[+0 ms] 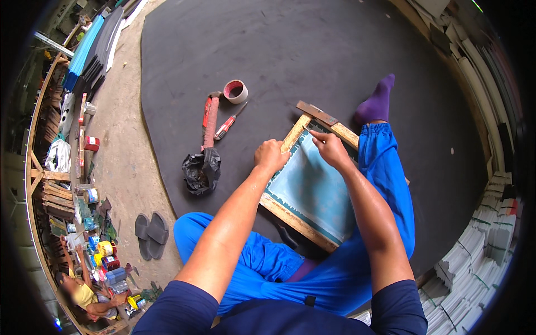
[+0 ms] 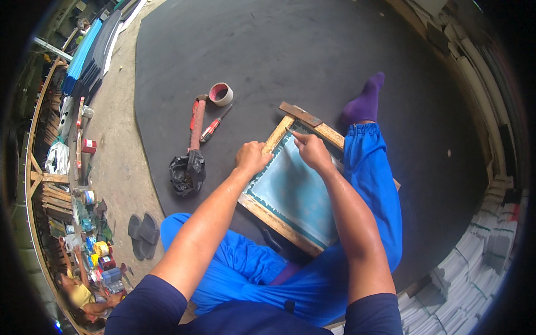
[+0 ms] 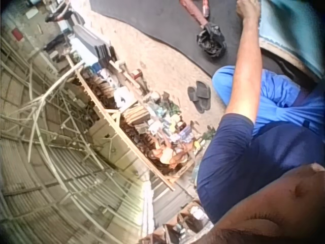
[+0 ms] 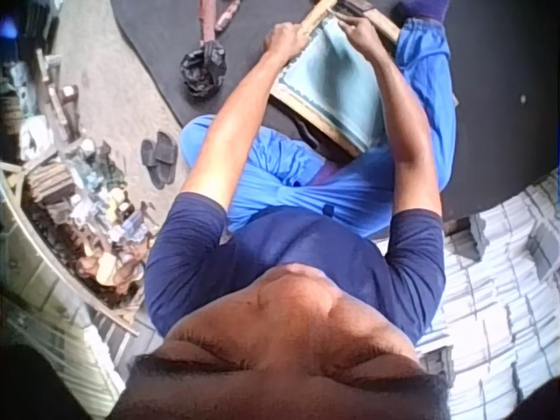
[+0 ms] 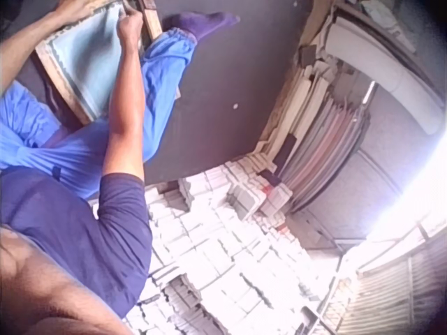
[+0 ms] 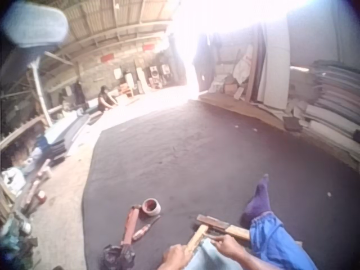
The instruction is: The person sits on the floor and uses a small metal tool to scrape or clean the edges of a wooden frame holding a translucent sheet. They repeatedly work along the frame's perimeter, occasionally wiping the surface with a green cloth.
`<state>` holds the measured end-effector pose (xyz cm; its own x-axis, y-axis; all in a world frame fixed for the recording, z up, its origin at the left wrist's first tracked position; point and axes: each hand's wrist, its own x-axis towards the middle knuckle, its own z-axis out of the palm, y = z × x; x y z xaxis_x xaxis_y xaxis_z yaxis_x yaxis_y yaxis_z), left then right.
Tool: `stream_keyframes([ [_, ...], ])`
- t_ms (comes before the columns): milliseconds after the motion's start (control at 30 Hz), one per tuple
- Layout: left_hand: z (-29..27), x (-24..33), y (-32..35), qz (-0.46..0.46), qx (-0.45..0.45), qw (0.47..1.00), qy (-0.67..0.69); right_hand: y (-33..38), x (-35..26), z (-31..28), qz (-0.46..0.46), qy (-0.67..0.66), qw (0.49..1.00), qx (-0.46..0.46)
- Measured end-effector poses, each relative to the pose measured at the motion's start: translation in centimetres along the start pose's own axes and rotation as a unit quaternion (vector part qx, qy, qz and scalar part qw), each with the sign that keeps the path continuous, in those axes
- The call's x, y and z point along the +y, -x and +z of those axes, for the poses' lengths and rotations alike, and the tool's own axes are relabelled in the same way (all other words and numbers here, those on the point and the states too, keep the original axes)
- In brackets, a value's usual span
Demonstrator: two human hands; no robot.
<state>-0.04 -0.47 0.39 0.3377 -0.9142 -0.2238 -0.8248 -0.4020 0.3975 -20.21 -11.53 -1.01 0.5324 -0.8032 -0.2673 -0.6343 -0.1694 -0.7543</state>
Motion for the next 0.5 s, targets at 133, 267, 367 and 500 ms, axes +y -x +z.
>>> stream_keyframes([
  [133, -0.6, -0.5, 0.3, -0.015, -0.017, 1.000, -0.001, 0.0, -1.9, -2.0, 0.154, -0.207, 0.958, -0.123],
  [267, -0.6, 0.1, 0.9, -0.025, -0.028, 0.999, 0.005, 0.8, -1.8, -2.3, 0.251, -0.382, 0.874, -0.162],
  [367, -0.7, 0.0, 1.0, -0.029, -0.036, 0.999, 0.010, 1.0, -1.9, -2.0, 0.226, -0.326, 0.907, -0.143],
  [500, -0.5, 0.3, 0.7, -0.024, -0.039, 0.999, 0.013, 1.2, 0.7, 0.2, -0.052, 0.008, 0.996, 0.078],
])
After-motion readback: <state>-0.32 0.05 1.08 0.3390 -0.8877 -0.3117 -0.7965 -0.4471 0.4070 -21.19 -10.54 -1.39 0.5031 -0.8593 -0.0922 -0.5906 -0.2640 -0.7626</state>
